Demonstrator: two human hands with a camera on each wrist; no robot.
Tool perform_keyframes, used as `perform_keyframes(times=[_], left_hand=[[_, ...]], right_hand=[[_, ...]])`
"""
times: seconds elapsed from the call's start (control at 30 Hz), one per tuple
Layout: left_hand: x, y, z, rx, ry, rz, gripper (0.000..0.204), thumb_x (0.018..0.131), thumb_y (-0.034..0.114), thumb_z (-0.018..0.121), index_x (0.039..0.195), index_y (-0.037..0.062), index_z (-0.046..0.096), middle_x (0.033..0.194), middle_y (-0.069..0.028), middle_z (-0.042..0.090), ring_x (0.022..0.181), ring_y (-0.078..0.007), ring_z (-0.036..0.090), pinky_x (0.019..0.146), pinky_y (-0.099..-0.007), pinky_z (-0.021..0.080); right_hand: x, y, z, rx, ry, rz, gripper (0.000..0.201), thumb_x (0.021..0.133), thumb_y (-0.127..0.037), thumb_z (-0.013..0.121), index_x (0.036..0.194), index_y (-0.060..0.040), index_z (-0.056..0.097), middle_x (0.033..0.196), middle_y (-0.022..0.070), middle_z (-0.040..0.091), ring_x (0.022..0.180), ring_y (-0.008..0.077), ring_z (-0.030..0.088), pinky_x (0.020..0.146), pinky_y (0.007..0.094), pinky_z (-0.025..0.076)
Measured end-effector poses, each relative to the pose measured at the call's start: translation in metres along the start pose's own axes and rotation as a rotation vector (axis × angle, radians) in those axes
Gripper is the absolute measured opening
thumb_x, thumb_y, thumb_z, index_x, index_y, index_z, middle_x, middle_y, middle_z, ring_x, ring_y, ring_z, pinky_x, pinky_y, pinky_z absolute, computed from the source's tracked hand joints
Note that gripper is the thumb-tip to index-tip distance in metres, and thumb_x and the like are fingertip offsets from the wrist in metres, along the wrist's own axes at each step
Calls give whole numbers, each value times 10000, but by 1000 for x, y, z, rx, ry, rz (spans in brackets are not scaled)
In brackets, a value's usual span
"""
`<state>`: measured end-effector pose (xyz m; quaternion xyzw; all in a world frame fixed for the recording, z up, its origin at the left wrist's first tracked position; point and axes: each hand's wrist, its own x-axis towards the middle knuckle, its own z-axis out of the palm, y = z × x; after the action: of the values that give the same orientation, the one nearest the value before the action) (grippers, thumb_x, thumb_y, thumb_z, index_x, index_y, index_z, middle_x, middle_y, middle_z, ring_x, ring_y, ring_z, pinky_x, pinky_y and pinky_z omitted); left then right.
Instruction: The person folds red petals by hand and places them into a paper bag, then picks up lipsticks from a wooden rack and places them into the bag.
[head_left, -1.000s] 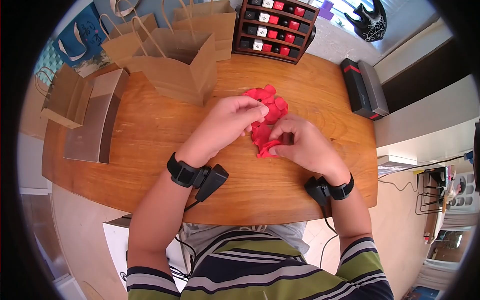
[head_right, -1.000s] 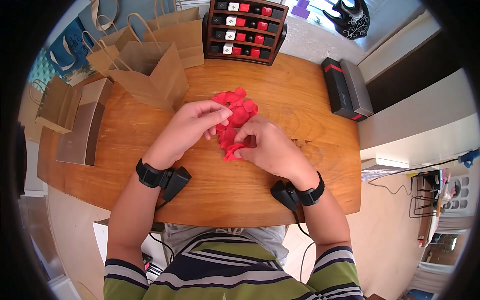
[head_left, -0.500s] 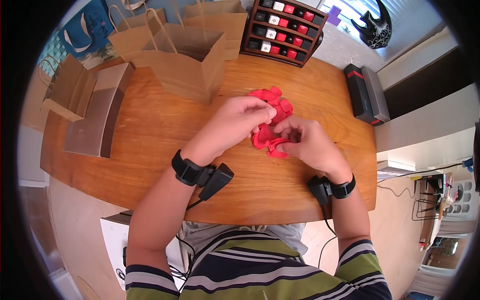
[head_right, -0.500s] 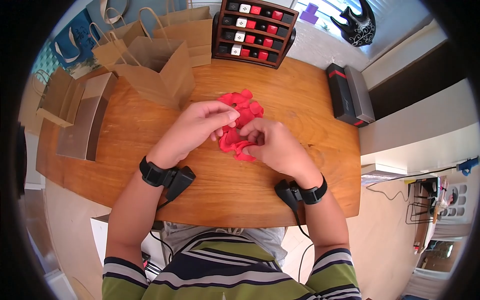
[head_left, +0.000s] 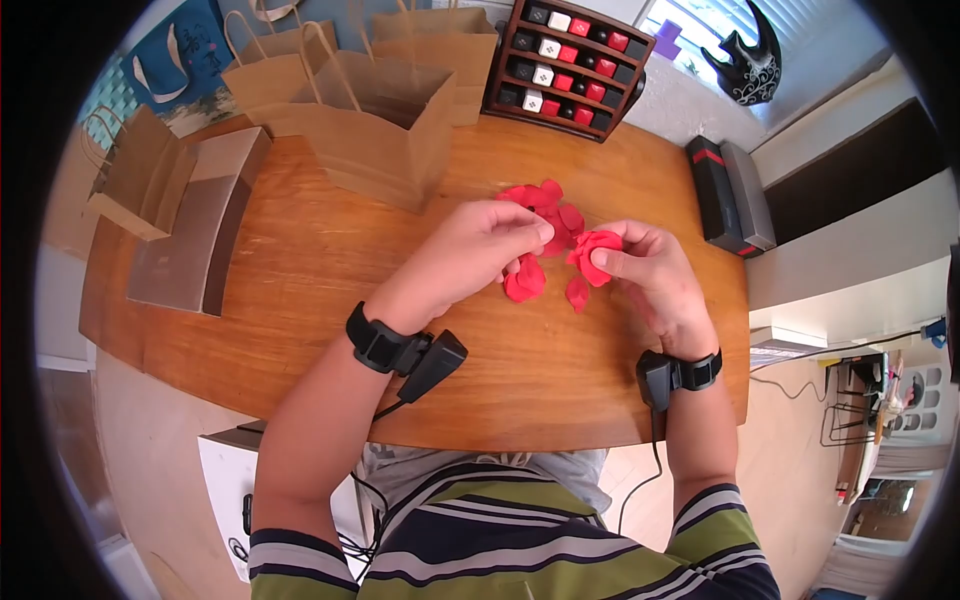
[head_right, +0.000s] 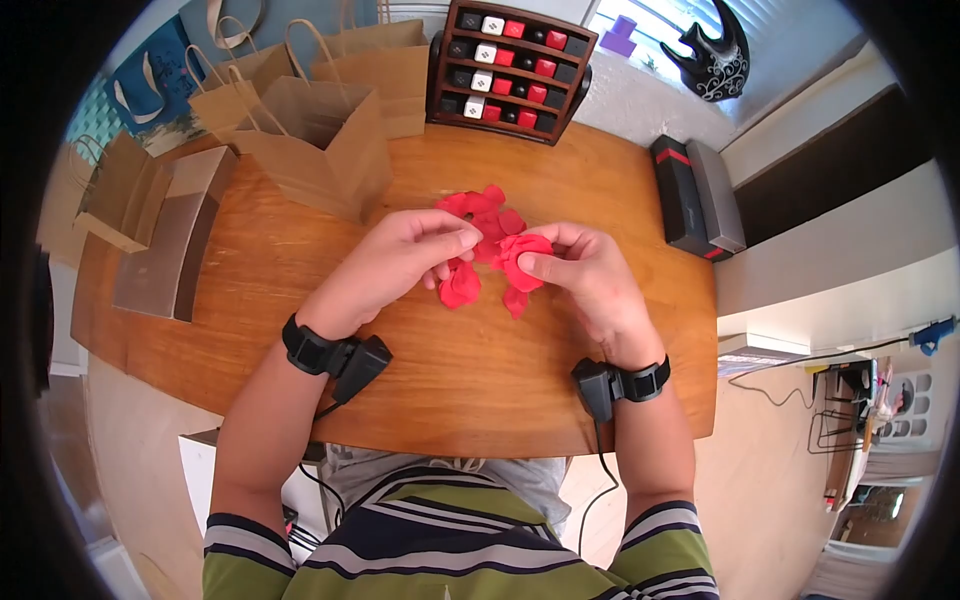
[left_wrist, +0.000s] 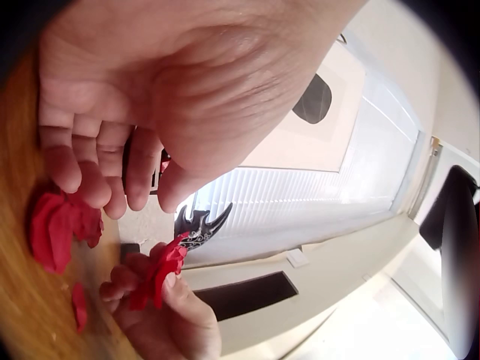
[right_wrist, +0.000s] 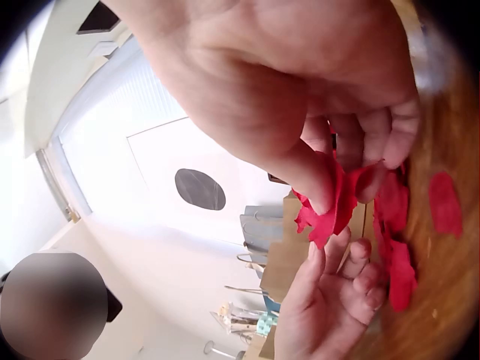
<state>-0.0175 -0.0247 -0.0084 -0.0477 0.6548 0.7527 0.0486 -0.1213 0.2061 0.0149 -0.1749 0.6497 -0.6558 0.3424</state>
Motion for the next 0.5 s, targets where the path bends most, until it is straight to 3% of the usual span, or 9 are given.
perform_keyframes(times=[0.23,0.37,0.5], left_hand=[[1,-2,-1,-25,-11,5,300,1037,301,668,1148,28,727,912,22,690,764,-46,583,666,-225,475],[2,-5,1,-23,-14,19,279,1037,295,668,1130,39,729,889,36,679,750,-48,584,654,-223,471],[7,-11,-4,-15,-32,1,246,1046,278,648,1099,51,729,854,43,671,719,-53,583,634,-230,464]], right_hand=[[10,-32,29,-137,128,-210,205,943,-65,763,1126,19,722,1003,58,757,881,97,687,821,246,545],[23,-90,82,-353,161,-482,180,939,-47,754,1103,22,731,955,40,755,852,73,680,789,246,548],[59,-125,144,-508,97,-677,255,884,-75,788,1099,48,726,925,81,762,828,127,703,762,290,566]])
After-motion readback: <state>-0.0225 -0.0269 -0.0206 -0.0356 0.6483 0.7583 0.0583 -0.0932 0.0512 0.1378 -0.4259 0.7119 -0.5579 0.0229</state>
